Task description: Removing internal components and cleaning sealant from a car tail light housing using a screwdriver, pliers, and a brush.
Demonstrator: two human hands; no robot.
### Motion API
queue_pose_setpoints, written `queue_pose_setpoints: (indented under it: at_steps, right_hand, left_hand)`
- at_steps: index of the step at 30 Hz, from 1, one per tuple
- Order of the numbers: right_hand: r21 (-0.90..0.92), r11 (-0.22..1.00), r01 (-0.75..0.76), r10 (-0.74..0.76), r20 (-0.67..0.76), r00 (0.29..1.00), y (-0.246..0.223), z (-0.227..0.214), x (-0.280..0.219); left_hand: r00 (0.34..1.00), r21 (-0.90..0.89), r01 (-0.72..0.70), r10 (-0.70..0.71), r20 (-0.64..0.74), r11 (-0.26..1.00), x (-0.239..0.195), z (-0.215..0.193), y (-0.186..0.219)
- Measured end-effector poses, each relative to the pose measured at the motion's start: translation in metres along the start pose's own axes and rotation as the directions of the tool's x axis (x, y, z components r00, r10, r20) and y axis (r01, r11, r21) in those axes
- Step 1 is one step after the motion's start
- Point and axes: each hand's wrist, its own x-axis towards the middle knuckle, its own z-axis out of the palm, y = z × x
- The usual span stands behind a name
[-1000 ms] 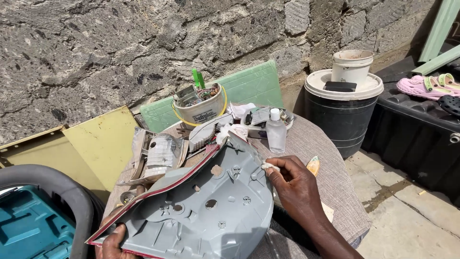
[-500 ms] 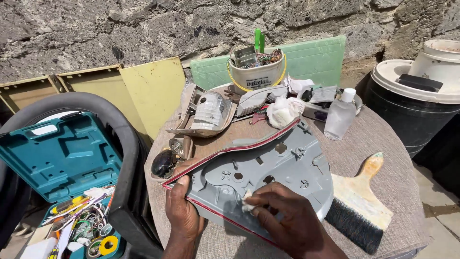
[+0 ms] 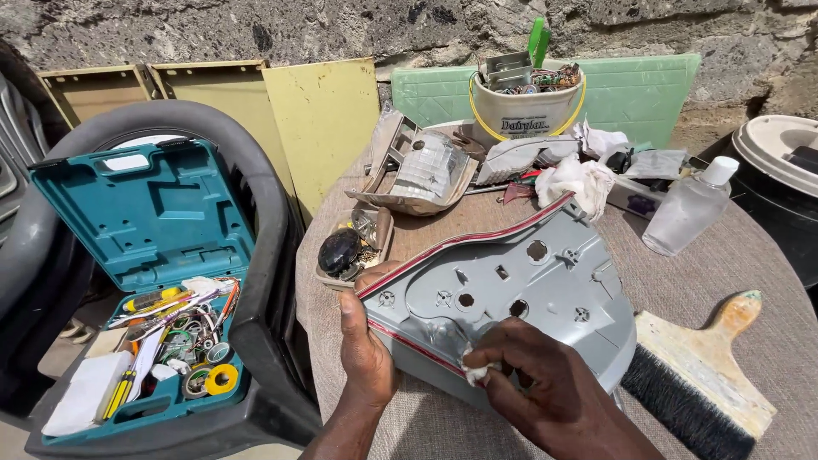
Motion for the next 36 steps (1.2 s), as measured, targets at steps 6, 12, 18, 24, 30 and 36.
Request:
queue_pose_setpoints:
  at_steps: [6, 12, 18, 24, 30, 36]
  right_hand:
    - [0.258, 0.895, -0.364, 0.399, -0.099, 0.912, 0.013, 0.009, -0.019]
    - [0.247, 0.933, -0.262, 0.359, -0.572, 0.737, -0.003, 0.009, -0.042]
    - [0.174, 0.96, -0.219, 0.271, -0.777, 0.568, 0.015, 0.027, -0.069]
    - [0.534, 0.836, -0.128, 0.483, -0.604, 0.634, 0.04, 0.014, -0.074]
    - [0.682, 0.66, -0.315, 0.624, -0.264, 0.736, 0.044, -0.016, -0.083]
    - [0.599, 0.71, -0.371, 0.528, -0.104, 0.843, 0.026, -0.009, -0.07]
  left_hand:
    - [0.99, 0.179, 0.06, -0.082, 0.119, 0.982, 0.001, 0.009, 0.02]
    - [0.887, 0.501, -0.223, -0.039, 0.46, 0.836, 0.003, 0.014, 0.07]
    - [0.743, 0.594, -0.272, -0.227, 0.629, 0.757, 0.024, -0.012, 0.092]
    - [0.755, 0.644, 0.115, -0.488, 0.438, 0.756, 0.029, -0.016, 0.102]
    - [0.762, 0.684, -0.111, -0.38, 0.524, 0.721, 0.01, -0.007, 0.092]
    - [0.79, 0.709, -0.258, -0.279, 0.546, 0.657, -0.002, 0.014, 0.102]
